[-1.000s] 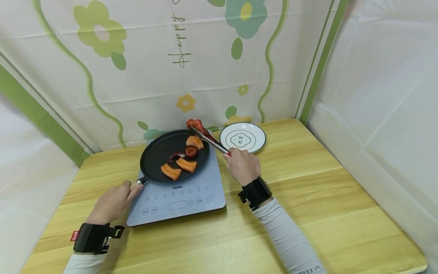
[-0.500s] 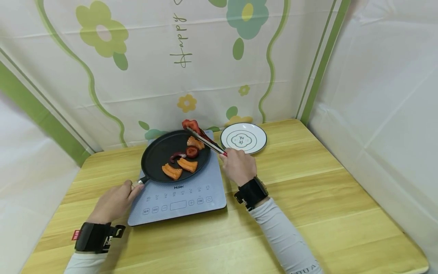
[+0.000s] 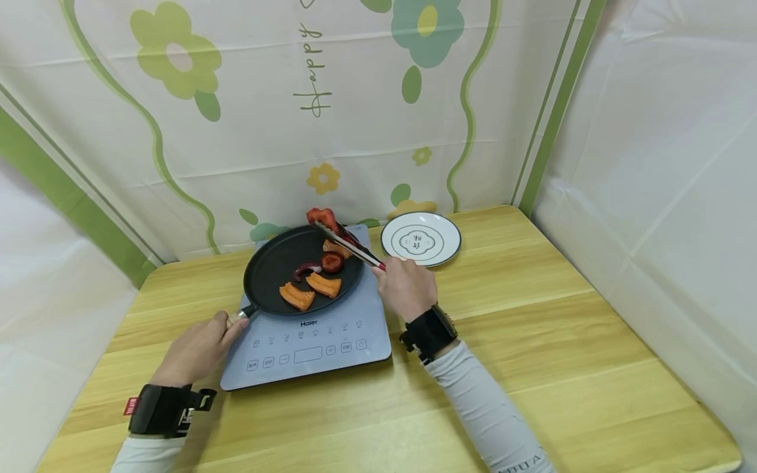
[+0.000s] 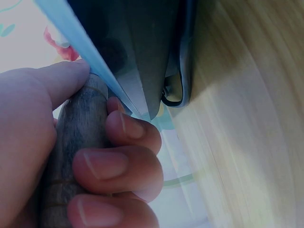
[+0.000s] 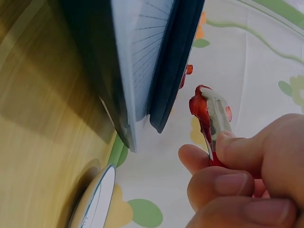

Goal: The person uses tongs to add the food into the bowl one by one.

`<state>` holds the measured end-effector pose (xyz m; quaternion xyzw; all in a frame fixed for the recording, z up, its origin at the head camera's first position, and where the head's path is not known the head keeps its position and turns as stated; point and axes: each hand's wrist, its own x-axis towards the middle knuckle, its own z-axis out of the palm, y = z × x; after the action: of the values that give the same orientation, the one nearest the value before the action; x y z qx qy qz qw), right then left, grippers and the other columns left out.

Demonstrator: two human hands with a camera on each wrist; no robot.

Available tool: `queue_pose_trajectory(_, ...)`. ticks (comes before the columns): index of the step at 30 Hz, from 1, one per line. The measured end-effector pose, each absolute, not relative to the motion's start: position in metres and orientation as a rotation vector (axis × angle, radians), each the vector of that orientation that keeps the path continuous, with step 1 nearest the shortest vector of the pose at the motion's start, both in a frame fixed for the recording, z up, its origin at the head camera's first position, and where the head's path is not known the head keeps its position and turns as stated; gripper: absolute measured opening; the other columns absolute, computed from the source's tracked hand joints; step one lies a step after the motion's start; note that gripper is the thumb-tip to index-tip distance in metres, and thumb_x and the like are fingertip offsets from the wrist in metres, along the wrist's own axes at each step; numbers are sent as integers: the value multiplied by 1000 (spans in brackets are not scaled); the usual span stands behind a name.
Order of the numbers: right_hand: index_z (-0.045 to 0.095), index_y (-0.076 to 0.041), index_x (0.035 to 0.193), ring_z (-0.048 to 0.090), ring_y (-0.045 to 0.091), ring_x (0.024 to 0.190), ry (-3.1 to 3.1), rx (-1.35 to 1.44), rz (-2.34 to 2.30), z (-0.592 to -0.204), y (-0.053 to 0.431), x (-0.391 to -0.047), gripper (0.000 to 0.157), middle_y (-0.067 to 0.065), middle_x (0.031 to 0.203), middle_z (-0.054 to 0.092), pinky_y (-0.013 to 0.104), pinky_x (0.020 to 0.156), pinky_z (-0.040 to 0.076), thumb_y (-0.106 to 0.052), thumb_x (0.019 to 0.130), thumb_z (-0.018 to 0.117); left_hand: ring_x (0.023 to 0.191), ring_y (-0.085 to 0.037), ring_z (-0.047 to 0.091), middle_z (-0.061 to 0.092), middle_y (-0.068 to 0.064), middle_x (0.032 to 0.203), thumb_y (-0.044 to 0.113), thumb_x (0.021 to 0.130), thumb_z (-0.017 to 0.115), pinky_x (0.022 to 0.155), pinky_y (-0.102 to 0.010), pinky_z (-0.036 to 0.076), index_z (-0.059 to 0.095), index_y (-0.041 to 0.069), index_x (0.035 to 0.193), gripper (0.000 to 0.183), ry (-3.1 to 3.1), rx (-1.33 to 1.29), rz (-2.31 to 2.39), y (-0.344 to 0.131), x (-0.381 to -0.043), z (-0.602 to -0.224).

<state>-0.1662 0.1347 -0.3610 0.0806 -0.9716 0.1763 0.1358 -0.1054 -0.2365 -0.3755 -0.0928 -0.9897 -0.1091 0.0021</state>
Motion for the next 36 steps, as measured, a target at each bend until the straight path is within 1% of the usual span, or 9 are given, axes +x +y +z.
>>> queue_pose_trajectory(16,52,-24,78,47,17,50,-2824,250,500,-359,126,-166,29,-3,58,47,37,45,34,-46,97,49,53,-17,40,39,-3,64,52,102,32,47,-32,30,45,5,92,49,-3096,-292,-331,-237,-106,-376)
queue_pose_trajectory(29,49,-21,74,46,17,49,-2832,259,468,-361,122,-167,35,-2,57,46,37,45,33,-47,97,49,54,-17,41,40,-3,65,52,102,33,47,-32,31,45,5,92,49,-3101,-288,-324,-236,-106,-375)
queue_pose_trajectory(36,49,-22,74,47,17,49,-2838,281,462,-363,120,-168,35,-3,58,48,37,44,34,-48,96,51,53,-17,41,40,-3,65,52,102,33,47,-32,31,45,5,92,49,-3094,-290,-321,-236,-106,-376)
